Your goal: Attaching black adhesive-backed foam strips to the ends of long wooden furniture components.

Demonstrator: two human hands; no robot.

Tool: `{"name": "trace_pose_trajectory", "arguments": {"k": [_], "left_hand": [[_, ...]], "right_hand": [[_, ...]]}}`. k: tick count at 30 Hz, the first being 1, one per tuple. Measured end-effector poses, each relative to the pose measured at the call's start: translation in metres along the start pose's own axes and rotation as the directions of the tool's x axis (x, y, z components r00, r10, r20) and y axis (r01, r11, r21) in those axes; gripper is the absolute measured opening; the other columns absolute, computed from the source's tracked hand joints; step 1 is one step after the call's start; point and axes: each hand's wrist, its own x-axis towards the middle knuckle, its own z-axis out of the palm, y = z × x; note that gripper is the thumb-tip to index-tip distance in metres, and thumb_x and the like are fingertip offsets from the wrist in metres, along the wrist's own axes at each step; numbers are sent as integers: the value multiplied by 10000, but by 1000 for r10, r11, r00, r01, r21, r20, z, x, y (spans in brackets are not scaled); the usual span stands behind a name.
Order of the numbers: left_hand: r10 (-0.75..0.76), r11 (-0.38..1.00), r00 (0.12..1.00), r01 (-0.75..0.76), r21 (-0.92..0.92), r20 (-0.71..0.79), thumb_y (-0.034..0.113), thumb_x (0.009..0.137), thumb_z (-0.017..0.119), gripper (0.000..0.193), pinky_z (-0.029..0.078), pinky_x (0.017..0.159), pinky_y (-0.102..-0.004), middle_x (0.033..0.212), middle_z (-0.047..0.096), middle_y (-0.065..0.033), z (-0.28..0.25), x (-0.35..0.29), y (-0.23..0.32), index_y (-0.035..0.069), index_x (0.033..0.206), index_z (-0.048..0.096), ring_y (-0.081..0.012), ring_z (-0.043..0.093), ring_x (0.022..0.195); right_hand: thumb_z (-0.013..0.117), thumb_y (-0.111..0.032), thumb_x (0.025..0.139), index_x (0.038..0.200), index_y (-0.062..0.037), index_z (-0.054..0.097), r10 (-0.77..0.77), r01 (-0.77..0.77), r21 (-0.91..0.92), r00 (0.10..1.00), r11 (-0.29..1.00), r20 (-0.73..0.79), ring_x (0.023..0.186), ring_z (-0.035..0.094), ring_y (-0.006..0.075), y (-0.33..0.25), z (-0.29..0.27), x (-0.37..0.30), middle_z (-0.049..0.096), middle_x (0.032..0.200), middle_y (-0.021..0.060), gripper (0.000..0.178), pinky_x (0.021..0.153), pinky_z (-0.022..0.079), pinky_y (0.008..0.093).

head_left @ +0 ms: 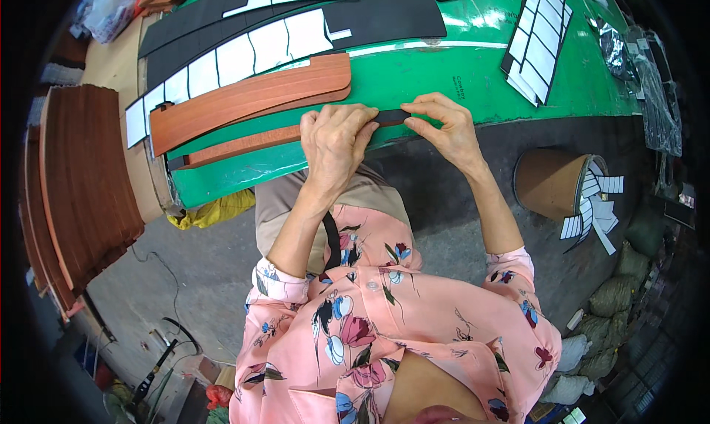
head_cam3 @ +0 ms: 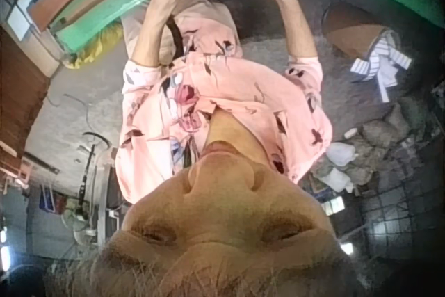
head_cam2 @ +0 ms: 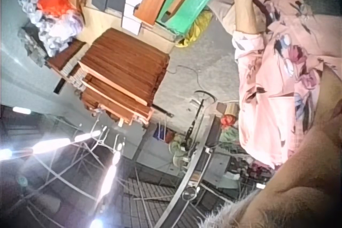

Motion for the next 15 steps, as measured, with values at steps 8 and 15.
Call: {"name": "trace_pose_trajectory", "arguments": {"k": [8, 15], "left_hand": [[213, 971, 973, -201, 126, -89, 105, 700, 659, 266, 367, 729, -354, 880, 632, 15, 8, -10, -9, 162, 959, 680, -184, 562, 794], [265, 956, 953, -240, 171, -143, 114, 703, 591, 227, 374, 685, -369, 862, 602, 6, 22, -11, -7, 154, 913, 669, -186, 555, 771]], "right_hand": [[690, -110, 790, 1011, -53, 678, 47, -45, 120, 999, 992, -11, 811, 611, 159, -5, 14, -6, 640, 936, 76, 228, 699, 484, 273], [612, -106, 866, 926, 5, 643, 275, -252, 333, 961, 909, -24, 786, 546, 108, 1, 31, -4, 612, 913, 40, 131, 704, 439, 237]]}}
